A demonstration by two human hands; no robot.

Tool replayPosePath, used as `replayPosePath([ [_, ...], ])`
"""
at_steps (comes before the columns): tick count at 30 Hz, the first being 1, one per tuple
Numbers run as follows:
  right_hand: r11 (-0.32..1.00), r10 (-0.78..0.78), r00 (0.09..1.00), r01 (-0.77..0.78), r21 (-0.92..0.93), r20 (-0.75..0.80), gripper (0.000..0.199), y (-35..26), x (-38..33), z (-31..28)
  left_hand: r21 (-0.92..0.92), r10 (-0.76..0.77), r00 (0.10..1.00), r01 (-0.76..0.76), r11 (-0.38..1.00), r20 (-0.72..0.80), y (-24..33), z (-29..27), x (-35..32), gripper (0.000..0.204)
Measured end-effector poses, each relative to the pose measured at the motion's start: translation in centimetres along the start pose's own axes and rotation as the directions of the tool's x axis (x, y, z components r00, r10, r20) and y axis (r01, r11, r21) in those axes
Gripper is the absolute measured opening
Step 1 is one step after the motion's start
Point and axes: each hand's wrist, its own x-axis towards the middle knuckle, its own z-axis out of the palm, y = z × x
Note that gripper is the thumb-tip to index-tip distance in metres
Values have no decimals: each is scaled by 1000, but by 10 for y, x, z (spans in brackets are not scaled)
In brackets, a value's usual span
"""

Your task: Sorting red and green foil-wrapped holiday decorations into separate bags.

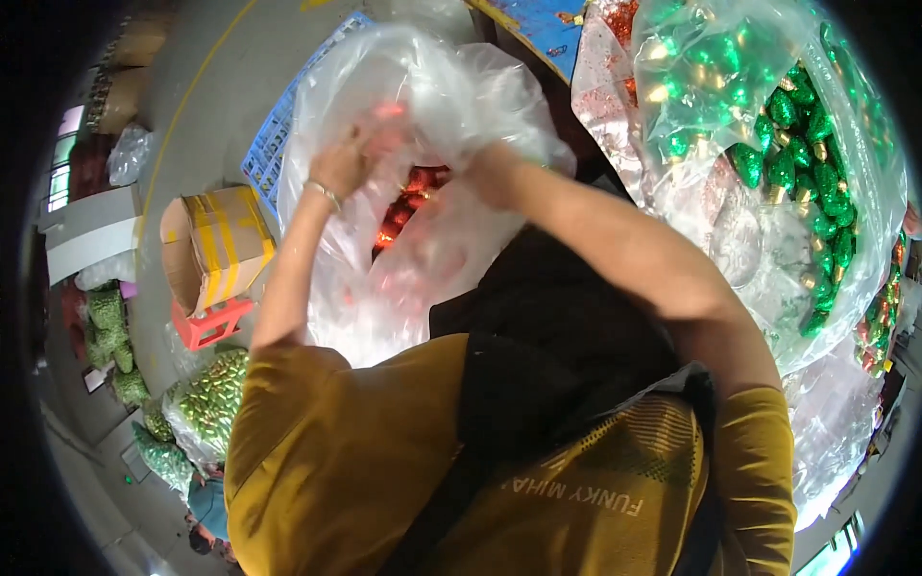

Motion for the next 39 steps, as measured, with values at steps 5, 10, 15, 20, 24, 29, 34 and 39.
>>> replayPosePath([
  [5,868,257,746,-458,192,614,37,60,-29,38,219,128,991,-119,968,-28,-122,38,65,38],
  [10,917,248,857,-359,177,452,36,39,-28,15,157,-46,909,-22,987,415,-81,31,110,41],
  [15,854,370,905,-421,306,210,30,-9,-29,-42,-506,261,903,-58,861,340,-33,-16,69,55],
  [20,935,5,885,-169,311,465,35,-24,-25,2,-804,-135,984,175,569,118,-42,8,111,69],
  [24,890,16,870,-237,388,494,34,12,-28,26,-802,-358,933,238,548,32,-41,41,171,78],
  [29,785,398,916,-370,498,53,29,-19,-66,2,-423,56,964,-166,891,-260,-29,13,103,61],
  [34,234,748,661,-181,955,-59,28,-22,-139,-21,-322,158,975,-202,925,-156,-22,21,-27,39],
  [39,-67,822,553,-142,988,135,28,-28,-186,-24,-375,-105,963,4,927,-248,10,63,-55,30],
])
